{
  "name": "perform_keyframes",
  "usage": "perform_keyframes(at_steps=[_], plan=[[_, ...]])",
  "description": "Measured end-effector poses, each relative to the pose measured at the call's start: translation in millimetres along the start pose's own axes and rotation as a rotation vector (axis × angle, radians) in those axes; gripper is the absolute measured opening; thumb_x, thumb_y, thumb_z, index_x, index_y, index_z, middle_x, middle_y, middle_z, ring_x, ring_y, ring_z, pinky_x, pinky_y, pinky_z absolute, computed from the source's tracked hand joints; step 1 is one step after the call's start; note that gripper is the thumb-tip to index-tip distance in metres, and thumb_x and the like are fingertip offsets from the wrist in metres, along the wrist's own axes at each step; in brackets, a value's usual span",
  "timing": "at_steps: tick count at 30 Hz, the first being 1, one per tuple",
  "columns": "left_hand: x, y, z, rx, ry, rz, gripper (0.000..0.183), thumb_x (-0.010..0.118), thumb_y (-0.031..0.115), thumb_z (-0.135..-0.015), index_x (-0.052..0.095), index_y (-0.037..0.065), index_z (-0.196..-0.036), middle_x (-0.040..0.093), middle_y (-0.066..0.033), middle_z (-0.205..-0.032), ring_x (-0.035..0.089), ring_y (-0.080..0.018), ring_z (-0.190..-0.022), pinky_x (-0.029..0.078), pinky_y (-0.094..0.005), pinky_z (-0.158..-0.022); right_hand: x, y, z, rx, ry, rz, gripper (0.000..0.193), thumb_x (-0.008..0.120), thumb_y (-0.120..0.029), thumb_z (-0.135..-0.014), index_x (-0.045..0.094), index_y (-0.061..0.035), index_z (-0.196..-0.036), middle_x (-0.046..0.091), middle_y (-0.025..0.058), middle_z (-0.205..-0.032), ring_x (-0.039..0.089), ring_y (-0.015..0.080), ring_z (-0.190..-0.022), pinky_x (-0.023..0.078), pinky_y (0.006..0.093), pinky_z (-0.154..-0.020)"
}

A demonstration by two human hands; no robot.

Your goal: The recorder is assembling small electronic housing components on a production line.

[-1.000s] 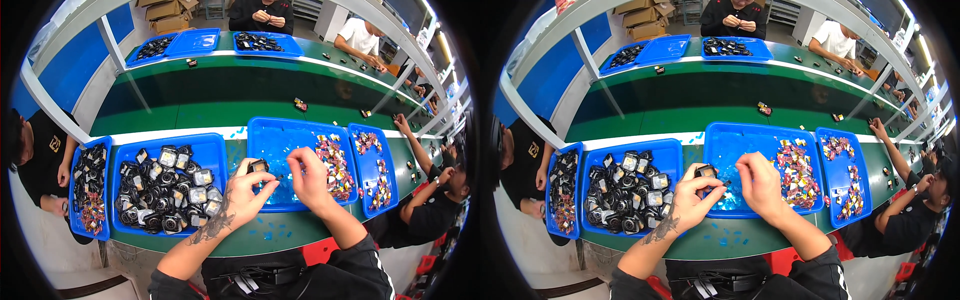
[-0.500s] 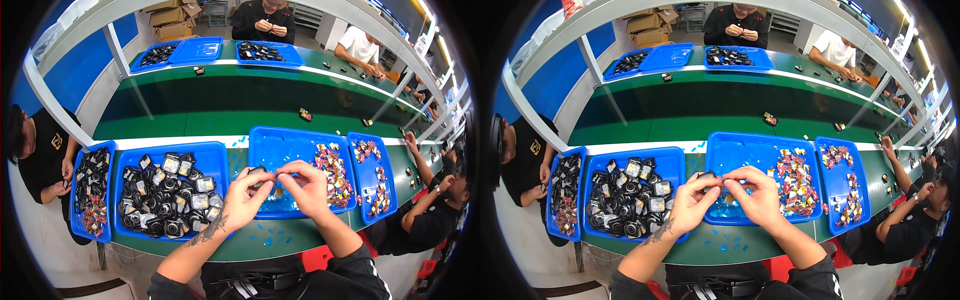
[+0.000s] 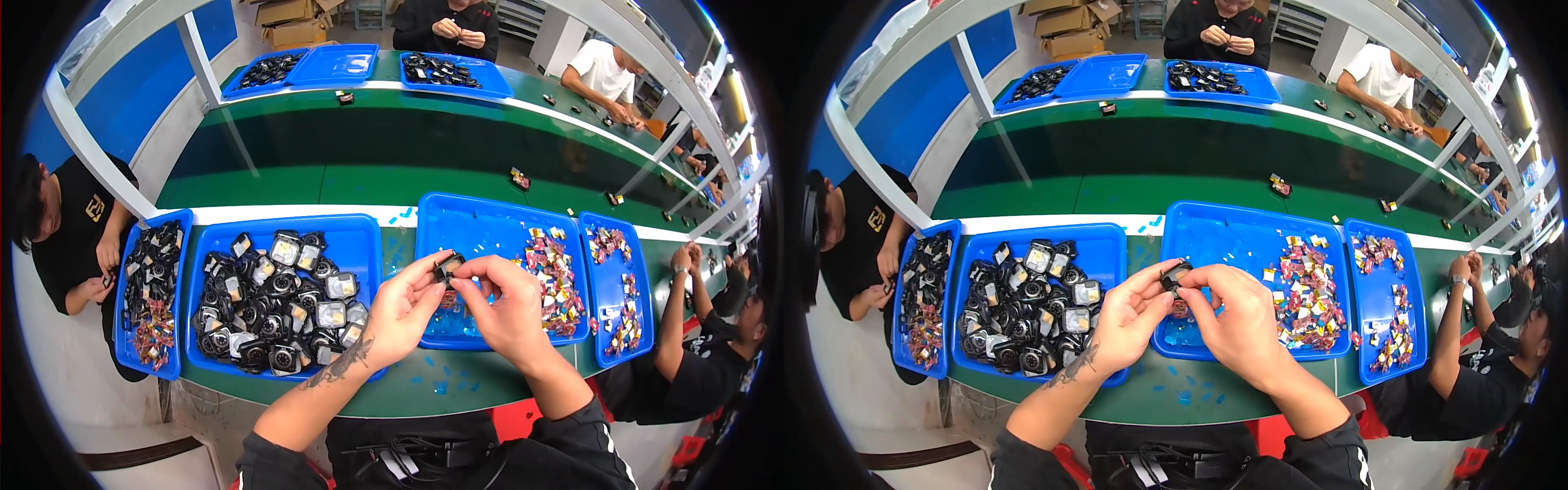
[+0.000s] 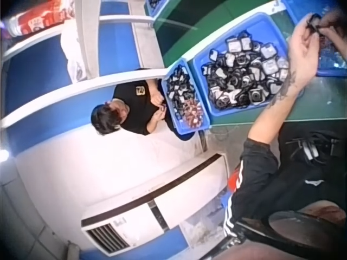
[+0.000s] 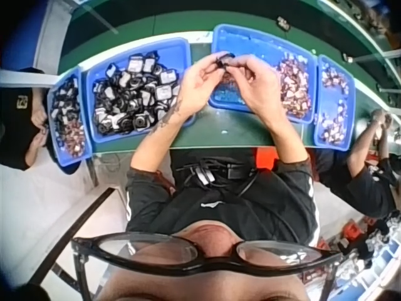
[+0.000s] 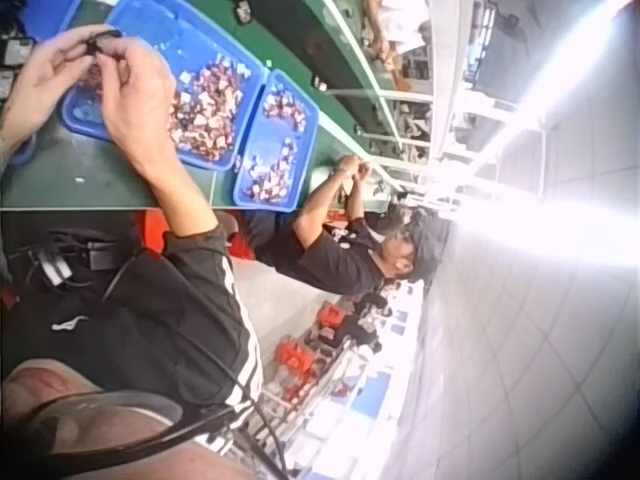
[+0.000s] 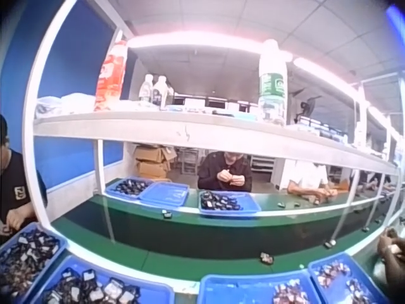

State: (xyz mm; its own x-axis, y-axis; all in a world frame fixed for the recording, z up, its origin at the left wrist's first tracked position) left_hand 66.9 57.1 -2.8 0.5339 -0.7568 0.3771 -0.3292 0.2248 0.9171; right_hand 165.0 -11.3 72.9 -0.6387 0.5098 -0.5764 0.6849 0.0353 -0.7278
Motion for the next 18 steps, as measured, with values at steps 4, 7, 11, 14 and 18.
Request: perform_keyframes(at_steps=[4, 7, 11, 14, 18], plan=[[1.1, 0.8, 1.2, -0.021, 0.015, -0.010, 0.043, 0.047, -0.002, -0.097, 0.042, -0.002, -0.139, 0.057, -0.0112, -0.128, 0.056, -0.0134, -0.114, 0.048, -0.0272, -0.094, -0.5, -4.6, -1.6, -0.118, 0.018, 0.040, 0.012, 0.071, 0.003, -0.077, 0.068, -0.0016, -0.088, 0.068, 0.0108, -0.081, 0.062, 0.0231, -0.063, 0.048, 0.0326, -0.056], [0.9, -0.3, 0.9, 0.008, 0.004, -0.023, 0.043, 0.048, -0.002, -0.097, 0.042, -0.002, -0.140, 0.058, -0.0113, -0.128, 0.056, -0.0127, -0.112, 0.048, -0.0263, -0.092, 1.9, -3.9, -1.5, -0.142, 0.041, -0.001, 0.012, 0.071, 0.003, -0.077, 0.068, -0.0023, -0.087, 0.068, 0.0103, -0.080, 0.063, 0.0241, -0.064, 0.048, 0.0332, -0.057], [2.5, -1.0, 1.3, 0.008, 0.008, 0.003, 0.044, 0.048, -0.003, -0.096, 0.042, -0.002, -0.140, 0.058, -0.0115, -0.127, 0.057, -0.0126, -0.110, 0.048, -0.0257, -0.092, 2.0, -6.2, -0.8, -0.190, 0.066, 0.040, 0.011, 0.071, 0.002, -0.077, 0.069, -0.0040, -0.086, 0.068, 0.0081, -0.079, 0.064, 0.0246, -0.070, 0.045, 0.0345, -0.064], [4.4, 3.0, 2.7, 0.020, 0.003, -0.023, 0.044, 0.048, -0.003, -0.096, 0.042, -0.002, -0.140, 0.058, -0.0119, -0.127, 0.057, -0.0129, -0.110, 0.048, -0.0261, -0.092, 0.4, -12.9, -0.4, -0.228, 0.073, 0.124, 0.010, 0.072, -0.001, -0.075, 0.069, -0.0061, -0.084, 0.067, 0.0053, -0.075, 0.062, 0.0239, -0.071, 0.040, 0.0345, -0.067], [11.3, 10.9, 6.3, 0.037, -0.048, -0.084, 0.043, 0.047, -0.003, -0.096, 0.042, -0.004, -0.139, 0.059, -0.0126, -0.125, 0.058, -0.0141, -0.110, 0.047, -0.0277, -0.093, -8.7, -25.2, 1.4, -0.333, 0.108, 0.221, 0.012, 0.075, -0.003, -0.072, 0.065, -0.0074, -0.076, 0.062, 0.0053, -0.074, 0.058, 0.0231, -0.072, 0.037, 0.0342, -0.066]])
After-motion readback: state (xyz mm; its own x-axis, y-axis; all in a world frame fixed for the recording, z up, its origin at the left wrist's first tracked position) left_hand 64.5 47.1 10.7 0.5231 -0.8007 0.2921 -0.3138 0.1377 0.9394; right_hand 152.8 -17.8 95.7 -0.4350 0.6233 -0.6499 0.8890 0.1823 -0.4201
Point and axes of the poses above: each hand's wrist, its own z-axis away from the middle knuckle, its own x-axis out of the palm, y = z × x, the point moved 8 cm from there along -z, towards the middle knuckle
